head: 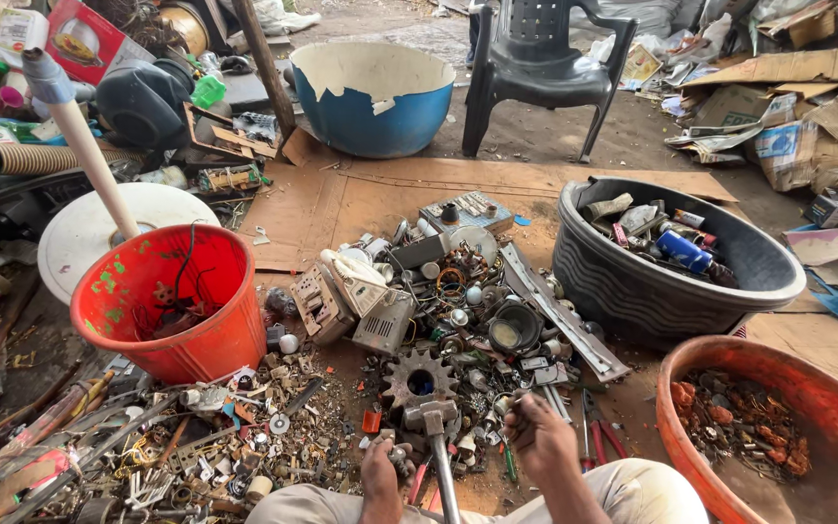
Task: The person sits on the ground and uses pliers and a hammer to break apart and separate small metal components from a pile of scrap. They repeatedly pick up items, strike them, and place the separated pieces into a red bucket.
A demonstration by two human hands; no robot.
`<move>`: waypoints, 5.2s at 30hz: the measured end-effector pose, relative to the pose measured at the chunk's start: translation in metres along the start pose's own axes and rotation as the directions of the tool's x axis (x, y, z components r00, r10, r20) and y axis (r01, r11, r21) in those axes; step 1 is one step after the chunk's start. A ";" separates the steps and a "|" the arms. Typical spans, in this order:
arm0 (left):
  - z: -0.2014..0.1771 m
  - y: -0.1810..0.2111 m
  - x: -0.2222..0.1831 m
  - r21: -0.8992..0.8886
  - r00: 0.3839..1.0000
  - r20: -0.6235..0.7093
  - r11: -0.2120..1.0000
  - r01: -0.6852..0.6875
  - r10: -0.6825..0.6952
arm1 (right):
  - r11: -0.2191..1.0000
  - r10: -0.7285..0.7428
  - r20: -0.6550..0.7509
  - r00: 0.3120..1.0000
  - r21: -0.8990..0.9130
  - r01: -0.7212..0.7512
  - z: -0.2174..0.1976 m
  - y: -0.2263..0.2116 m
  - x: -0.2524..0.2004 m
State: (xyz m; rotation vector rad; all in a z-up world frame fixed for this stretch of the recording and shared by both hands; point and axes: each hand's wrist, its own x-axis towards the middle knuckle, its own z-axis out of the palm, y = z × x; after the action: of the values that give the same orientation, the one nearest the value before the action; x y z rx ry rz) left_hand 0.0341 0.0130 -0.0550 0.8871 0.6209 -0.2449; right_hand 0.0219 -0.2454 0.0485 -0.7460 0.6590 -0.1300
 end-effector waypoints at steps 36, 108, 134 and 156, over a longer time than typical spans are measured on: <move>-0.003 -0.031 0.040 0.446 1.000 -0.025 0.895 0.018 -0.008 | -0.269 0.285 0.557 0.780 -0.735 0.623 -0.030 -0.015 0.070; -0.005 -0.010 0.097 0.741 0.794 0.302 0.394 -0.544 0.528 | -0.002 0.108 0.380 0.918 -0.924 0.383 0.047 0.075 -0.004; 0.004 -0.007 0.091 0.794 0.701 0.392 0.165 -0.585 0.596 | -0.108 0.029 0.486 0.874 -0.867 0.486 0.058 0.071 0.005; 0.008 0.005 0.084 0.811 0.825 0.247 0.358 -0.464 0.509 | 0.236 0.053 0.400 0.915 -0.895 0.378 0.057 0.065 0.006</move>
State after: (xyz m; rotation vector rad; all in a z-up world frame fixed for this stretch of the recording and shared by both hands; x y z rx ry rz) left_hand 0.1071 0.0142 -0.0986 2.0291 0.1969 0.0540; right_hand 0.0529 -0.1662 0.0334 -2.0580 0.2101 0.2774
